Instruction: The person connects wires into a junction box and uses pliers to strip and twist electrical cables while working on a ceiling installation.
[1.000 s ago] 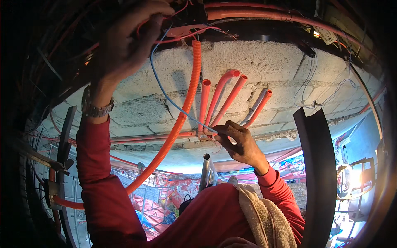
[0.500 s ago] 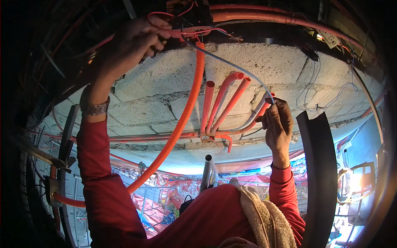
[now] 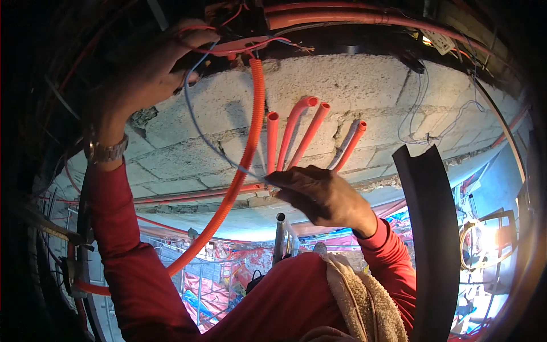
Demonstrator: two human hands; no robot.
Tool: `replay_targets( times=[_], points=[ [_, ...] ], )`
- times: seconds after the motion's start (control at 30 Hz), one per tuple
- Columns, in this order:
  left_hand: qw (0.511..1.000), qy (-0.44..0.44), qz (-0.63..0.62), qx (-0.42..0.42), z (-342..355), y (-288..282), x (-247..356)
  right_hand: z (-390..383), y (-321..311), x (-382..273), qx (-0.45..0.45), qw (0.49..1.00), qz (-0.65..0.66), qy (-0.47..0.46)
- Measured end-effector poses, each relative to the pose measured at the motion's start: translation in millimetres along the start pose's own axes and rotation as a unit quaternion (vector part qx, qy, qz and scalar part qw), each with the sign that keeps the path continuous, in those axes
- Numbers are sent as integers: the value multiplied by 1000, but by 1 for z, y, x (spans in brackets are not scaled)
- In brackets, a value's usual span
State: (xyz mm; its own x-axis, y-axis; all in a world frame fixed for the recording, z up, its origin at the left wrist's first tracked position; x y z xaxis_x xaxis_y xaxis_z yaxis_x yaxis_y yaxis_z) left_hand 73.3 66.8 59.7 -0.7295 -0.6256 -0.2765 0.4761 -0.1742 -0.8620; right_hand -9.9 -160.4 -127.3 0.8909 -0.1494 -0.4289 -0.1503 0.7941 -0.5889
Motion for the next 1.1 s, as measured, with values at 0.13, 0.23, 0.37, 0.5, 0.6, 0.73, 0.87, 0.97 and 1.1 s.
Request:
replay_targets(
  times=[0.13,0.23,0.37,0.5,0.6,0.73,0.87,0.97,1.1],
  points=[
    [993,31,-114,29,1,10,-2,15,10,-5,-4,999,33,-18],
    [985,1,-138,103,-18,15,-10,31,8,-13,6,998,26,-52],
    [973,1,-187,132,-15,16,-16,66,-26,-9,194,974,-92,-77],
    [978,24,-190,84,-8,12,-14,114,-40,-17,286,915,-243,-145],
    [970,-10,-230,84,-19,15,-19,143,-17,-11,254,916,-274,-145],
    [976,6,-188,114,-16,6,-13,149,-21,3,201,920,-312,-125],
    [889,15,-435,144,-24,3,-32,123,-34,7,212,899,-348,-162],
    [899,-146,-373,177,-16,1,-57,110,-17,20,138,898,-394,-136],
    [925,-103,-320,178,15,-1,-38,93,-34,20,196,901,-354,-155]
  ],
)
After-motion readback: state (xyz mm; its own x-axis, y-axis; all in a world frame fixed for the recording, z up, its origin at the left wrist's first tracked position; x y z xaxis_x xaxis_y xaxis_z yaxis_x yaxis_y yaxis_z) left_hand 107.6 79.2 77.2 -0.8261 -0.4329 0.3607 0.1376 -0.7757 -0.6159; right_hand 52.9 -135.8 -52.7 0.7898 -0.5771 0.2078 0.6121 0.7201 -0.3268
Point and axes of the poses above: each hand's wrist, its own z-axis towards the middle knuckle, its own y-axis out of the palm, x = y × z, the point moved 6 cm from there along z, towards the middle knuckle, and after that the axes turned 8 degrees about -z, right-handed, at the moved point
